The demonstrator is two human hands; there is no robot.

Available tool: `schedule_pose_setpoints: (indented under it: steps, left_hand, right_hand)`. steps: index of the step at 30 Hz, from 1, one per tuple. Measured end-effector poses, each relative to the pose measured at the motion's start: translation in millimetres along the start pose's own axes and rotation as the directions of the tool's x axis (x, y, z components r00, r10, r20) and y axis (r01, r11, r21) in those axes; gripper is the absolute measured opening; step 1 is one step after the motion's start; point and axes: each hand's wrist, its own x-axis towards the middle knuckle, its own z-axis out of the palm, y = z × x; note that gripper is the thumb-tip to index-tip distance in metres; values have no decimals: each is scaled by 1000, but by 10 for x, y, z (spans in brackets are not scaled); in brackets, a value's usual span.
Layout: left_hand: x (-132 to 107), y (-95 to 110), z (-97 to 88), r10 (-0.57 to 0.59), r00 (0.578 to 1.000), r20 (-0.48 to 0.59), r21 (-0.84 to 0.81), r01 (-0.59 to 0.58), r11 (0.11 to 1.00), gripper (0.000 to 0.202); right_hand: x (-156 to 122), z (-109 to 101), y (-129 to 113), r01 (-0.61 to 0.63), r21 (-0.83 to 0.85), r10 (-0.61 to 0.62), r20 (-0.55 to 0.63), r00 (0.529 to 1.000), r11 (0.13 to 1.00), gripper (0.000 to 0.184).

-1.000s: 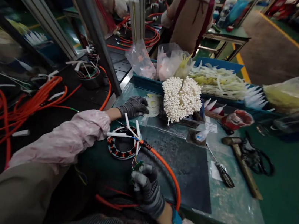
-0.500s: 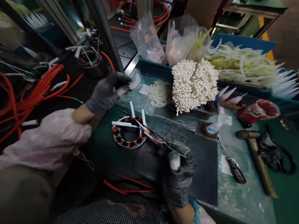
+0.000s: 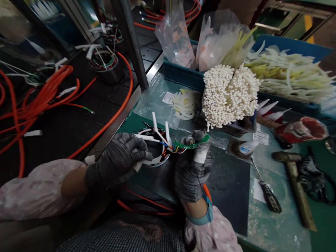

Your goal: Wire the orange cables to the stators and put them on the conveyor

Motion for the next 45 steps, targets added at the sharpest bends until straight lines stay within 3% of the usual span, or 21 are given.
schedule_pose_setpoints:
  steps: [2,5,9,12,14,16,18,20,22,24,25,27,28,30,32,33,35,38,41,45]
  left_hand:
    - [0,-33,-14,1,1000,10,-2,-1,1000,15]
    - [-30,-87,-5,42,999,-11,-3,-42,999,19]
    - [-148,-31,41,93,992,-85,5,-93,996,23]
    - [-291,46,92,147,984,-99,55,-142,988,38]
    - [-381,16,116,201,971,-127,83,-192,978,41]
    - [-442,-102,99,264,949,-172,-1,-269,963,38]
    - [-463,-269,32,277,943,-185,-235,-316,919,35]
    - [-436,-435,-62,155,975,-162,-530,-218,819,31]
    - [-345,-577,-135,-109,986,-127,-714,-15,700,30]
    - [-179,-701,-145,-351,932,-90,-756,165,633,30]
    - [-74,-758,-122,-400,915,-62,-743,225,630,33]
    - [144,-847,-29,-313,946,84,-720,275,637,52]
    - [236,-869,32,-198,964,179,-740,265,619,60]
    - [338,-850,158,45,947,318,-821,252,512,71]
    - [297,-753,256,166,933,321,-881,229,414,84]
    - [229,-685,282,166,944,286,-890,198,411,92]
    - [44,-536,276,118,970,212,-857,126,499,105]
    - [-193,-340,148,56,977,206,-768,126,628,110]
    - [-289,-217,29,7,976,218,-773,168,612,112]
    - [-332,-110,18,-68,974,217,-820,220,529,125]
  right_hand:
    - [109,-8,-22,-78,185,96,-91,991,980,56]
    - [186,-21,-120,-202,438,288,-139,947,876,55]
    - [123,35,-346,-260,299,312,-139,940,918,46]
    - [63,119,-477,-162,150,178,-103,979,975,26]
    - [44,187,-517,14,-26,-15,-35,999,1000,21]
    - [33,258,-533,220,-245,-205,83,975,944,24]
    - [17,323,-543,363,-445,-286,231,930,819,28]
    - [-6,372,-552,413,-584,-247,345,905,699,31]
    - [-25,402,-555,430,-640,-175,423,889,636,30]
    - [-23,420,-546,441,-641,-123,479,869,628,28]
    - [-13,427,-539,443,-634,-111,492,863,634,27]
    - [10,439,-524,427,-627,-108,480,871,652,27]
    - [15,441,-519,410,-625,-115,457,882,664,28]
    - [-16,430,-511,391,-604,-150,410,900,694,28]
    - [-125,394,-502,402,-559,-210,376,902,725,26]
    - [-206,368,-495,409,-538,-239,359,902,737,24]
    - [-388,312,-477,422,-493,-294,317,902,761,24]
    - [-593,234,-444,460,-387,-377,273,885,799,28]
    - [-627,190,-417,513,-303,-442,275,854,803,24]
    - [-540,182,-435,561,-303,-495,270,826,770,17]
